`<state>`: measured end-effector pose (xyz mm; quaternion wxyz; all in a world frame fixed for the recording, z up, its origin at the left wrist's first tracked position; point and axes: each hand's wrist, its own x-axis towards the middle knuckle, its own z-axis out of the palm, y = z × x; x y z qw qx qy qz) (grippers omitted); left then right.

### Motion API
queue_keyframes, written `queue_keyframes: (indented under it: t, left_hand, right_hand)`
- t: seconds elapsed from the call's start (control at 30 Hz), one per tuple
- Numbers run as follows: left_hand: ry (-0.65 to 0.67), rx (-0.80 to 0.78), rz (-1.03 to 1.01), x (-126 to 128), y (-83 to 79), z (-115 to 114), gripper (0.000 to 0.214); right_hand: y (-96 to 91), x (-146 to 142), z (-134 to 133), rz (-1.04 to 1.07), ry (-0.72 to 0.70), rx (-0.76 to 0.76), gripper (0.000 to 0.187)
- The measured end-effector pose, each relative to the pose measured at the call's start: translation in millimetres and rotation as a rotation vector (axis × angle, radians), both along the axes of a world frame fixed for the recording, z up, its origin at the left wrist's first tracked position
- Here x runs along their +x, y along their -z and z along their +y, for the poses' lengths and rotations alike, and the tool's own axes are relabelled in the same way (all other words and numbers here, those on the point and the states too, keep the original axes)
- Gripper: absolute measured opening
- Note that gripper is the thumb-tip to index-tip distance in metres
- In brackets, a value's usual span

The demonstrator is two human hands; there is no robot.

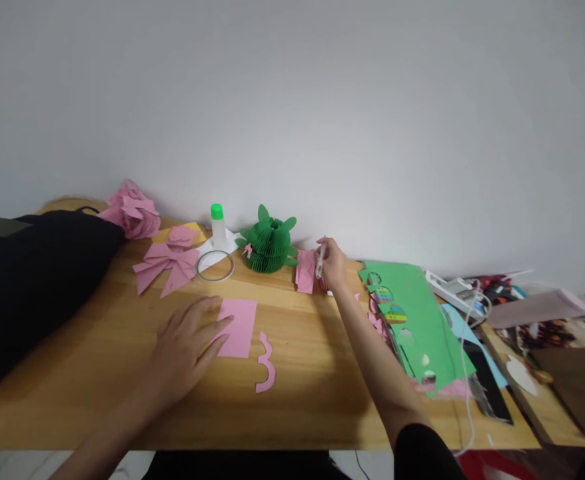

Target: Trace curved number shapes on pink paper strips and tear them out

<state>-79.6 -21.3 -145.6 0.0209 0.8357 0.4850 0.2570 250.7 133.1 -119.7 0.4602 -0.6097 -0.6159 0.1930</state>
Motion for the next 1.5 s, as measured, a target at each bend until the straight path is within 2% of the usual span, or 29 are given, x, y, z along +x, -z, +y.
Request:
queue_keyframes:
  t: [0.17, 0.37, 0.53, 0.63, 0.73, 0.8, 0.87, 0.97, 1.1, 1.23, 1.37, 1.43, 1.5]
  left_hand:
    - [0.009, 0.028, -0.03, 0.4, 3.6, -8.6, 0.031]
    - [-0.035, 0.004, -0.02, 5.9, 3.9, -11.9, 0.035]
    - [-0.052, -0.009, -0.024, 5.2, 8.6, -14.8, 0.036]
    - [-0.017, -0.057, -0.012, 7.6, 3.6, -13.5, 0.035]
    - [0.154, -0.153, -0.032, 25.6, -10.0, 1.1, 0.032]
    - [0.251, -0.299, -0.072, 49.2, -19.2, 20.5, 0.027]
    - [0.247, -0.338, -0.08, 79.1, -24.3, 44.9, 0.027]
    - [0.155, -0.398, -0.085, 123.4, -23.7, 79.0, 0.028]
    - [0.043, -0.471, -0.081, 159.6, -19.1, 98.1, 0.037]
    - [0.011, -0.512, -0.075, 170.0, -22.6, 92.9, 0.042]
    - [0.041, -0.544, -0.019, 171.4, -31.2, 87.5, 0.047]
    - [0.053, -0.547, 0.025, 165.5, -35.6, 87.2, 0.053]
    - [0.055, -0.537, 0.07, 149.0, -39.7, 86.8, 0.055]
  right_hand:
    - [20.3, -2.7, 8.3, -0.125, 0.036, 0.041, 0.034]
    - [22.4, 6.7, 10.1, -0.279, 0.012, 0.068, 0.032]
    - [25.1, 5.7, -18.4, -0.344, 0.001, 0.082, 0.028]
    - [32.5, -3.9, -44.2, -0.353, 0.006, 0.079, 0.034]
    - [41.9, -15.2, -64.6, -0.331, 0.044, 0.068, 0.04]
    - [47.5, -20.9, -73.3, -0.308, 0.071, 0.061, 0.044]
    - [51.8, -24.9, -78.7, -0.288, 0.085, 0.059, 0.048]
    - [56.5, -29.5, -82.7, -0.269, 0.084, 0.057, 0.051]
    - [62.6, -35.0, -83.8, -0.25, 0.064, 0.051, 0.048]
    - [67.8, -39.1, -82.7, -0.23, 0.061, 0.056, 0.049]
    - [67.1, -41.9, -81.3, -0.201, 0.063, 0.058, 0.049]
    - [62.4, -41.7, -81.8, -0.185, 0.06, 0.053, 0.047]
    - [54.1, -39.1, -84.9, -0.169, 0.057, 0.043, 0.044]
